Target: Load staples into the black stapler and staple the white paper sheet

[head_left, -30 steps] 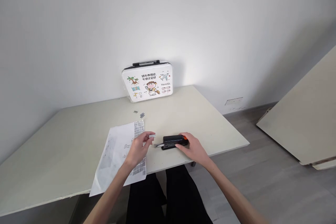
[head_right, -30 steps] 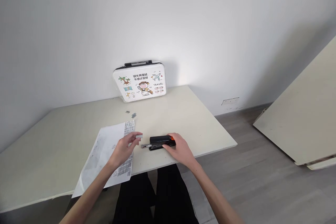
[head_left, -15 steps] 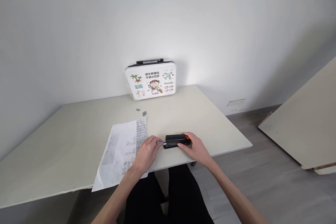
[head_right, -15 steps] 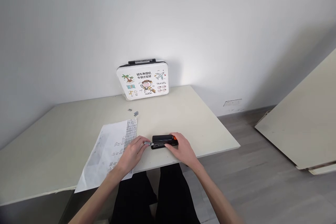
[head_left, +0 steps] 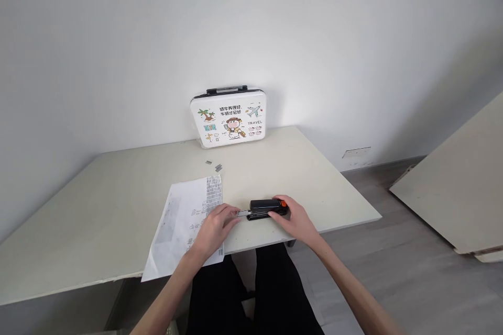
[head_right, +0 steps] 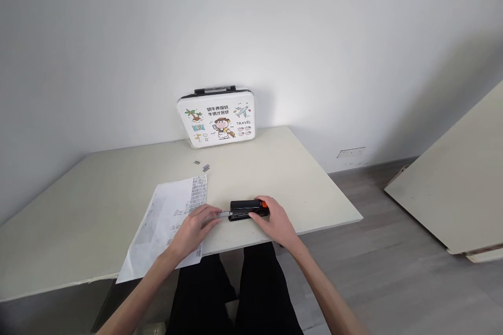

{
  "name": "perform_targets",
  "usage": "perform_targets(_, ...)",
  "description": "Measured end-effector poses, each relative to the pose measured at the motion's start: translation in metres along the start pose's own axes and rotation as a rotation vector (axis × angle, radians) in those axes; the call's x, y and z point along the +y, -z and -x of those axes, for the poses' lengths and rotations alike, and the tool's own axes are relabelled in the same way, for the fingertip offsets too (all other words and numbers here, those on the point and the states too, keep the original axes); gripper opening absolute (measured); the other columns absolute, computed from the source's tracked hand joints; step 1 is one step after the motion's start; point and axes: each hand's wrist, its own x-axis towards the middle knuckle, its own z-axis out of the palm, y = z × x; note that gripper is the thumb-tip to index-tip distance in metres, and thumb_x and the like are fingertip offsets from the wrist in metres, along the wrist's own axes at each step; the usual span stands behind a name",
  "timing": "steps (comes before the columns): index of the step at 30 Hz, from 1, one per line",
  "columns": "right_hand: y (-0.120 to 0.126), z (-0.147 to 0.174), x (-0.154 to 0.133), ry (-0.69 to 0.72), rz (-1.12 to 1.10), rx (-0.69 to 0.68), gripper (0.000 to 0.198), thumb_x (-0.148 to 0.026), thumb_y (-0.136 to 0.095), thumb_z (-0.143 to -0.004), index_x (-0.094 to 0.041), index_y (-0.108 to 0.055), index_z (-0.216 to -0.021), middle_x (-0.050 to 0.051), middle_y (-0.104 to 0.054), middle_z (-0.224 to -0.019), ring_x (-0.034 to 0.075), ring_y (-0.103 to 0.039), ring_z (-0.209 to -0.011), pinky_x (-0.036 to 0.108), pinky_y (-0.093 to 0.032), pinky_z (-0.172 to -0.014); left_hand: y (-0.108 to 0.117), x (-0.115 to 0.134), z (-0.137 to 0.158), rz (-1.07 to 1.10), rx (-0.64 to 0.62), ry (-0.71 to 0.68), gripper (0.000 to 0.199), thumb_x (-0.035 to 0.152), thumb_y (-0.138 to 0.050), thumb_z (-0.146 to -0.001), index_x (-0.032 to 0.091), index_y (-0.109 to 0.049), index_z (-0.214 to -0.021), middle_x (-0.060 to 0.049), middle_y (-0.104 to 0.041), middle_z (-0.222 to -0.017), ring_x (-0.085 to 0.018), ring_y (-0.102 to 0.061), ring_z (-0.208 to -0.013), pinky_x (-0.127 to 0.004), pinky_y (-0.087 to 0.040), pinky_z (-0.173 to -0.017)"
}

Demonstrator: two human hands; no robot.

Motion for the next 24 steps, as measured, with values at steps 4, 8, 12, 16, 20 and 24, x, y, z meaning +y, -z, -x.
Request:
perform_targets(4, 0.005, -0.001, -0.003, 0.015, -0.058, -0.020, 0.039, -0.056, -0.058, -0.097, -0.029, -0.062, -0.125, 0.007, -0.068, -0.126, 0.027, -0.065, -0.114, 0.042, -0.055, -0.096, 0.014, -0.008, 0.000, 0.079, -0.087, -0.006, 0.029, 0.048, -0.054, -0.102, 0.029, -0.074, -0.110, -0.004, -0.074, -0.108, -0.022, -0.069, -0.091, -0.039, -0.057, -0.083)
perform_targets(8, 0.011, -0.002, -0.006, 0.023, -0.094, -0.067, 0.036, -0.055, -0.058, -0.098, -0.030, -0.064, -0.123, 0.006, -0.069, -0.126, 0.027, -0.064, -0.115, 0.040, -0.055, -0.096, 0.013, -0.008, -0.015, 0.200, -0.174, -0.054, 0.028, 0.052, -0.064, -0.096, 0.028, -0.077, -0.103, -0.006, -0.075, -0.102, -0.023, -0.070, -0.091, -0.039, -0.057, -0.084)
perform_targets(12, 0.014, -0.003, -0.007, 0.027, -0.125, -0.078, 0.035, -0.053, -0.058, -0.098, -0.029, -0.065, -0.123, 0.006, -0.070, -0.128, 0.027, -0.064, -0.117, 0.040, -0.054, -0.099, 0.001, -0.002, -0.042, 0.290, -0.242, -0.082, 0.031, 0.054, -0.073, -0.088, 0.026, -0.076, -0.100, -0.006, -0.075, -0.100, -0.023, -0.069, -0.089, -0.041, -0.056, -0.085)
perform_targets(16, 0.014, -0.003, -0.003, 0.030, -0.149, -0.082, 0.039, -0.053, -0.058, -0.098, -0.030, -0.063, -0.129, 0.006, -0.068, -0.132, 0.027, -0.062, -0.123, 0.043, -0.051, -0.106, -0.008, 0.001, -0.059, 0.236, -0.279, -0.076, 0.036, 0.055, -0.077, -0.083, 0.026, -0.070, -0.102, -0.004, -0.073, -0.101, -0.024, -0.067, -0.090, -0.039, -0.053, -0.081)
perform_targets(20, 0.013, -0.002, 0.001, 0.028, -0.132, -0.070, 0.042, -0.054, -0.058, -0.098, -0.030, -0.061, -0.132, 0.007, -0.065, -0.138, 0.029, -0.060, -0.128, 0.046, -0.050, -0.109, -0.014, 0.000, -0.053, 0.131, -0.218, -0.098, 0.034, 0.059, -0.067, -0.090, 0.026, -0.067, -0.099, -0.003, -0.071, -0.095, -0.025, -0.065, -0.089, -0.040, -0.051, -0.083)
perform_targets(24, 0.013, -0.001, 0.003, 0.046, -0.125, -0.072, 0.041, -0.054, -0.057, -0.099, -0.031, -0.060, -0.132, 0.007, -0.064, -0.141, 0.028, -0.059, -0.130, 0.045, -0.049, -0.109, -0.019, -0.001, -0.048, 0.050, -0.168, -0.121, 0.035, 0.059, -0.057, -0.097, 0.024, -0.066, -0.095, -0.003, -0.070, -0.091, -0.023, -0.063, -0.084, -0.040, -0.048, -0.084)
